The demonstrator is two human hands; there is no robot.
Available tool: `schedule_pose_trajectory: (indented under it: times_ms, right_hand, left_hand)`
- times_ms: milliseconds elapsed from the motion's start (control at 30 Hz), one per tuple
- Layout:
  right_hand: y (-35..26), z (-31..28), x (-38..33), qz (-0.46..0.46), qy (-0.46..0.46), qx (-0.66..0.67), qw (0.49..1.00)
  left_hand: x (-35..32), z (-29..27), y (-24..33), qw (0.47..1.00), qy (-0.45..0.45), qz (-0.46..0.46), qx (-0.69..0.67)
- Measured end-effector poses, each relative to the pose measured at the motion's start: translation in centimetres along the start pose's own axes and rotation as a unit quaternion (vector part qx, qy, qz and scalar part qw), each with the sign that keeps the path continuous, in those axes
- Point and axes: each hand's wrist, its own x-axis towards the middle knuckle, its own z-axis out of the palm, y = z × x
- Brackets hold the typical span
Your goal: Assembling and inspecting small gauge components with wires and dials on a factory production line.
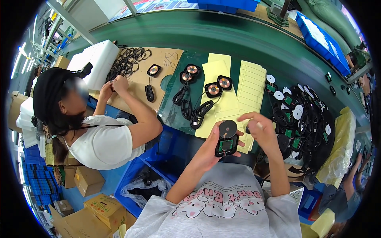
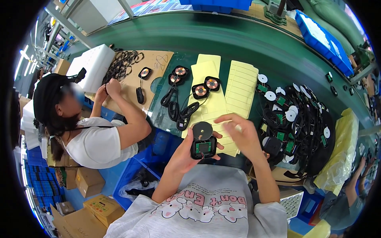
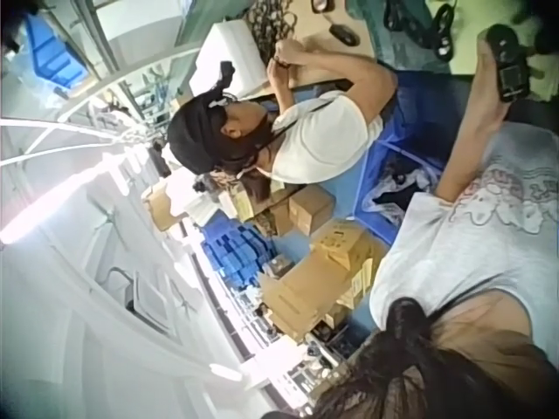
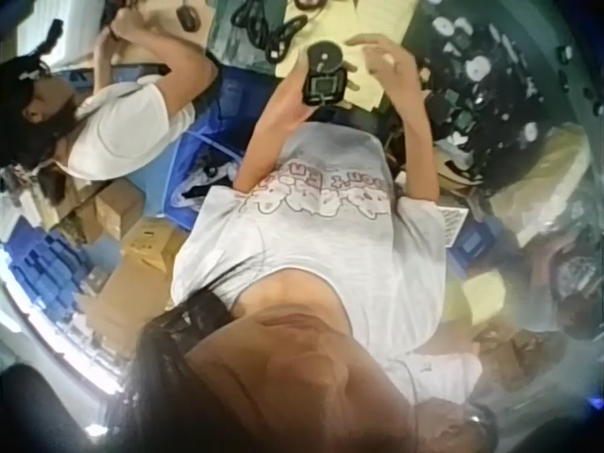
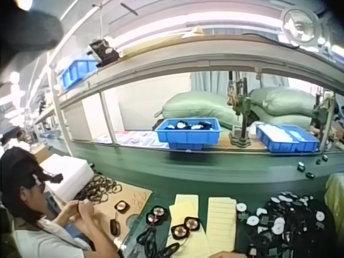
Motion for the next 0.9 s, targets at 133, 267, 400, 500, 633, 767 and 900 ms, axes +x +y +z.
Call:
schedule_pose_trajectory:
  times_ms: [133, 267, 400, 500, 633, 767, 900]
  right_hand:
    - [0.5, 1.8, -0.7, -0.145, 0.008, -0.338, 0.930]
    - [0.7, 0.5, -1.1, -0.216, -0.026, -0.351, 0.911]
    - [-0.3, -0.2, -1.6, -0.386, -0.054, -0.445, 0.806]
    - [-0.3, -0.3, -2.1, -0.454, -0.047, -0.504, 0.733]
    - [-0.3, 0.0, -2.9, -0.493, -0.008, -0.594, 0.636]
    - [-1.9, 0.8, -3.5, -0.257, 0.014, -0.450, 0.855]
    - [-2.4, -0.7, -4.8, -0.141, 0.000, -0.342, 0.929]
  left_hand:
    - [-0.1, -0.2, -0.5, 1.000, 0.024, -0.011, 0.015]
    - [-0.2, -0.3, -0.9, 0.999, 0.025, -0.023, -0.034]
    - [-0.2, 1.2, -1.4, 0.997, -0.022, 0.070, -0.007]
    - [-0.3, 2.3, -1.2, 0.995, -0.027, 0.092, 0.018]
    - [-0.5, 3.0, -1.0, 0.995, 0.007, 0.069, 0.066]
    - [-0.8, 2.6, -1.0, 0.989, -0.034, 0.084, 0.115]
    - [-0.5, 2.3, -1.3, 0.978, -0.074, 0.146, 0.126]
